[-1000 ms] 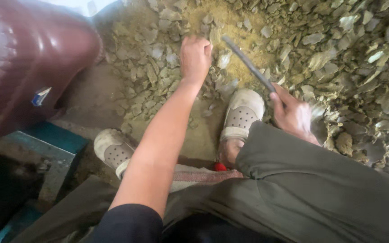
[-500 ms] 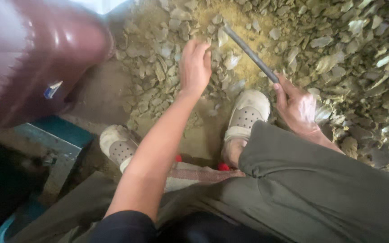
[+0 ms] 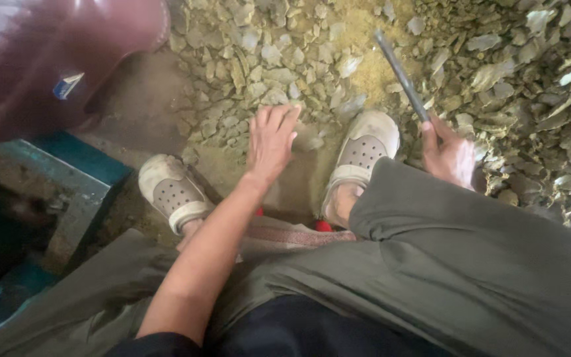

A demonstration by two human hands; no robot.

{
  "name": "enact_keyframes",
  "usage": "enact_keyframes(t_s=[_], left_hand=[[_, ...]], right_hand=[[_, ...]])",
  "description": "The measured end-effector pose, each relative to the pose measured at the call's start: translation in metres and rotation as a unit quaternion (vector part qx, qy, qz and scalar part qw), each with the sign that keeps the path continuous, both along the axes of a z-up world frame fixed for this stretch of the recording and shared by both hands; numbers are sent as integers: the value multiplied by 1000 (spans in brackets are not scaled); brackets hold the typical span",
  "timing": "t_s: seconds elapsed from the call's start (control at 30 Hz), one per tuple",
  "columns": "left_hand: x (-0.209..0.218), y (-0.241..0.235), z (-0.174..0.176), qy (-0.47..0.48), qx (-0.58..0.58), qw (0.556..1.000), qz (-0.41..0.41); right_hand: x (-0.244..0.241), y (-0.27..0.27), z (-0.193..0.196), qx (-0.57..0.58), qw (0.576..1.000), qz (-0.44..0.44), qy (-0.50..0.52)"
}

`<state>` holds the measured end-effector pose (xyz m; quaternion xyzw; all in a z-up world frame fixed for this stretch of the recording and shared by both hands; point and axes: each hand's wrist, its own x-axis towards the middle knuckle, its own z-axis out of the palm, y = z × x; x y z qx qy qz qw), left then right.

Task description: The person uses a metal rod to repeatedly strike and break small rocks on the floor. They pick up and reposition rocks with their left hand while striking with the right hand, then briefly rubs the broken pieces together.

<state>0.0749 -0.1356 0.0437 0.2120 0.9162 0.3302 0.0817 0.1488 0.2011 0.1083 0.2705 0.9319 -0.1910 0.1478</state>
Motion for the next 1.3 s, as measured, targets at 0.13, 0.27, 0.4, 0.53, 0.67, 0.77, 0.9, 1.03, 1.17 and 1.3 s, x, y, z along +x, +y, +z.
enact_keyframes(t_s=[0.13, 0.27, 0.4, 0.53, 0.67, 0.77, 0.9, 1.03, 1.17, 1.3], left_hand=[[-9, -7, -8, -98, -44, 994, 3], [6, -29, -14, -164, 1, 984, 68], [4, -50, -20, -244, 163, 927, 233], [-19, -60, -31, -281, 351, 819, 357], [-24, -59, -47, -263, 428, 762, 408], [-13, -63, -52, -267, 425, 772, 389], [19, -63, -45, -308, 244, 886, 244], [16, -74, 9, -243, 80, 966, 29], [-23, -108, 112, -182, -59, 979, -73], [-31, -170, 236, -121, -253, 951, -129]], right_hand=[[5, 4, 15, 13, 988, 148, 31], [7, 9, 12, -19, 988, 151, 17], [-14, 7, -4, -72, 996, 47, 21], [-24, -9, -12, -1, 990, 143, 0], [-9, -14, 6, -19, 950, 276, 142], [-9, -8, 20, -40, 978, 178, 98], [1, 20, 30, 36, 998, 51, 33], [11, 23, 34, 52, 998, -21, 18], [2, 2, 59, 158, 985, 69, -5], [-7, -7, 106, 167, 979, 79, -90]])
